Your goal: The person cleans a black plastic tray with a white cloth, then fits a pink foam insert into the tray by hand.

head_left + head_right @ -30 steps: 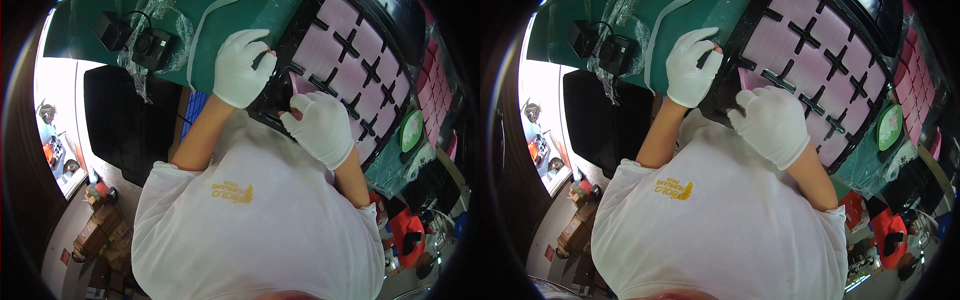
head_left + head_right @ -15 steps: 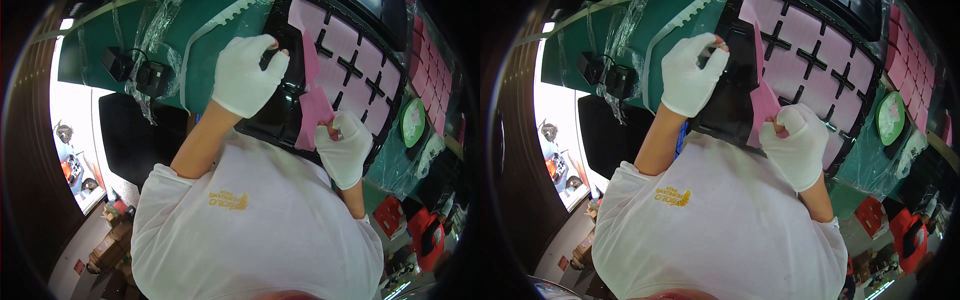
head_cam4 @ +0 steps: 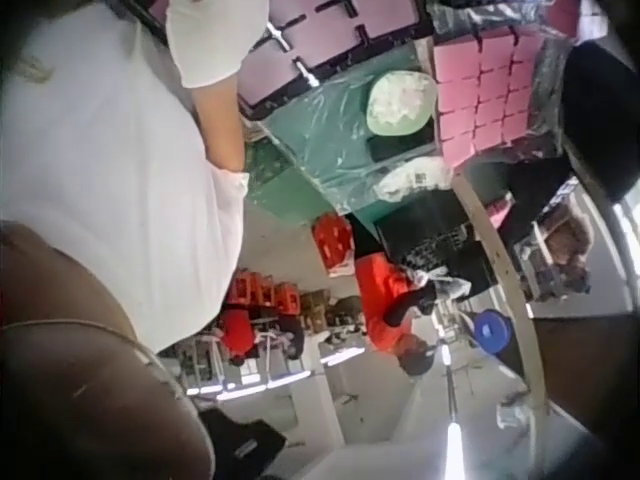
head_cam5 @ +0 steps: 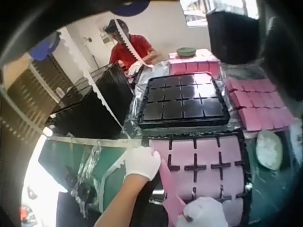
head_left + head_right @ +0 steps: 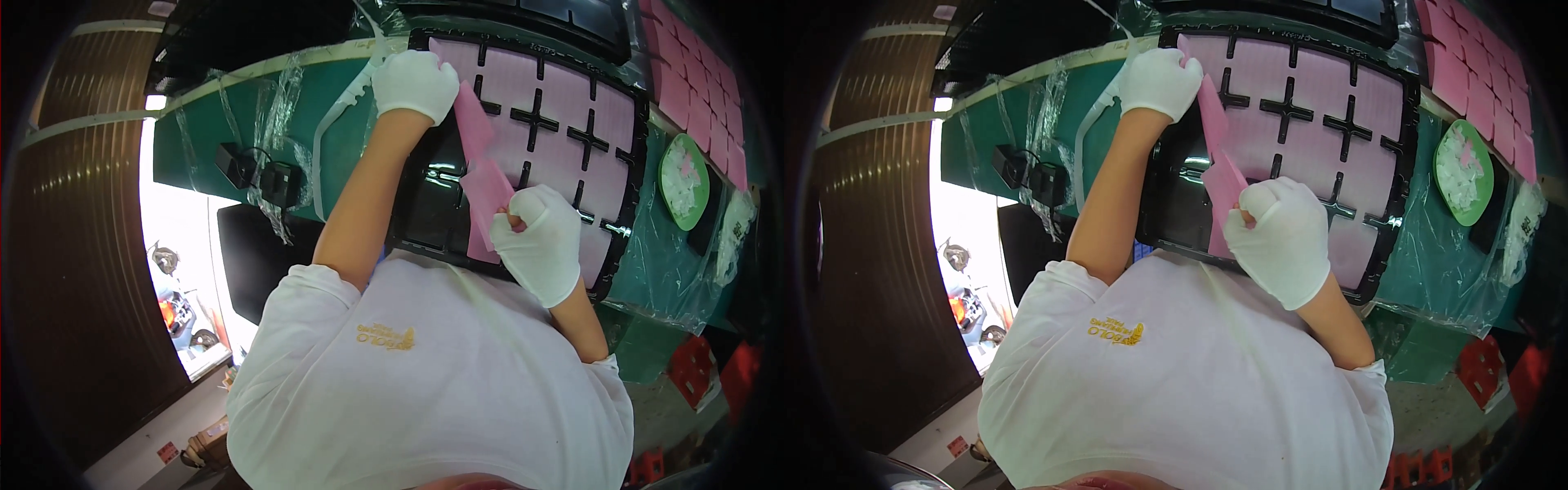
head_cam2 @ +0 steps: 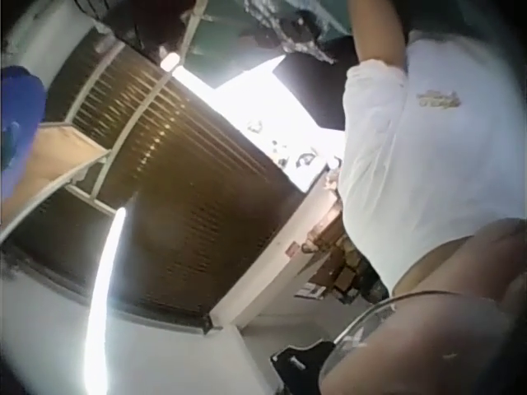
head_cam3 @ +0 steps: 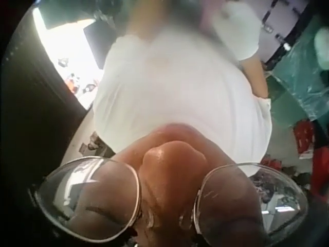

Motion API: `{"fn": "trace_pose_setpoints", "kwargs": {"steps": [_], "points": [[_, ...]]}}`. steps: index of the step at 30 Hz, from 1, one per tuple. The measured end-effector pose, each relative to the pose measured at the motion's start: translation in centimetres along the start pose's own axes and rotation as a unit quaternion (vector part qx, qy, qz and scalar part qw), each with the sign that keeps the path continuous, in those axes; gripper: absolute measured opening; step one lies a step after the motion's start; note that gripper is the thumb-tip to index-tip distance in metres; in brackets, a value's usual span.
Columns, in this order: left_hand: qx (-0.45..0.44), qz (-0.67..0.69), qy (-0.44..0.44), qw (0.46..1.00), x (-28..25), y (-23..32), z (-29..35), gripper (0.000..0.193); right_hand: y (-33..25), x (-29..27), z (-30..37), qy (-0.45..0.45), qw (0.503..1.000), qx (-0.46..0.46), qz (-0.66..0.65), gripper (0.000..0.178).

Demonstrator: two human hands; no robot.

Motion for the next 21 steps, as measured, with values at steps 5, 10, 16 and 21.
{"fn": "trace_pose_setpoints", "kwargs": {"steps": [5, 10, 16, 21], "points": [[0.046, -0.039, 0.015, 0.998, 1.0, 1.4, -0.3, 0.029, 0.4, 0.9, 0.6, -0.044, 0.999, -0.026, 0.007, 0.023], [0.07, -0.047, 0.0, 0.996, 0.8, 3.2, -0.1, 0.027, 0.5, 0.7, 0.9, -0.041, 0.998, -0.039, 0.018, 0.023], [0.084, 0.003, -0.016, 0.996, 1.0, 4.3, 0.0, 0.025, 0.4, 0.4, 1.2, -0.039, 0.998, -0.046, 0.022, 0.023], [0.087, 0.061, 0.025, 0.994, 0.0, 4.3, 0.1, 0.025, -0.7, 0.1, 1.2, -0.034, 0.998, -0.05, 0.013, 0.022]]}}
Point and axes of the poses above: each hand's wrist, its own z-axis away from the middle knuckle, its own x-axis out of the palm, y = z × x, the point moved 4 cm from there along -z, towards the middle knuckle, and after that the axes turned 7 degrees about -x, right-handed, at the moved point
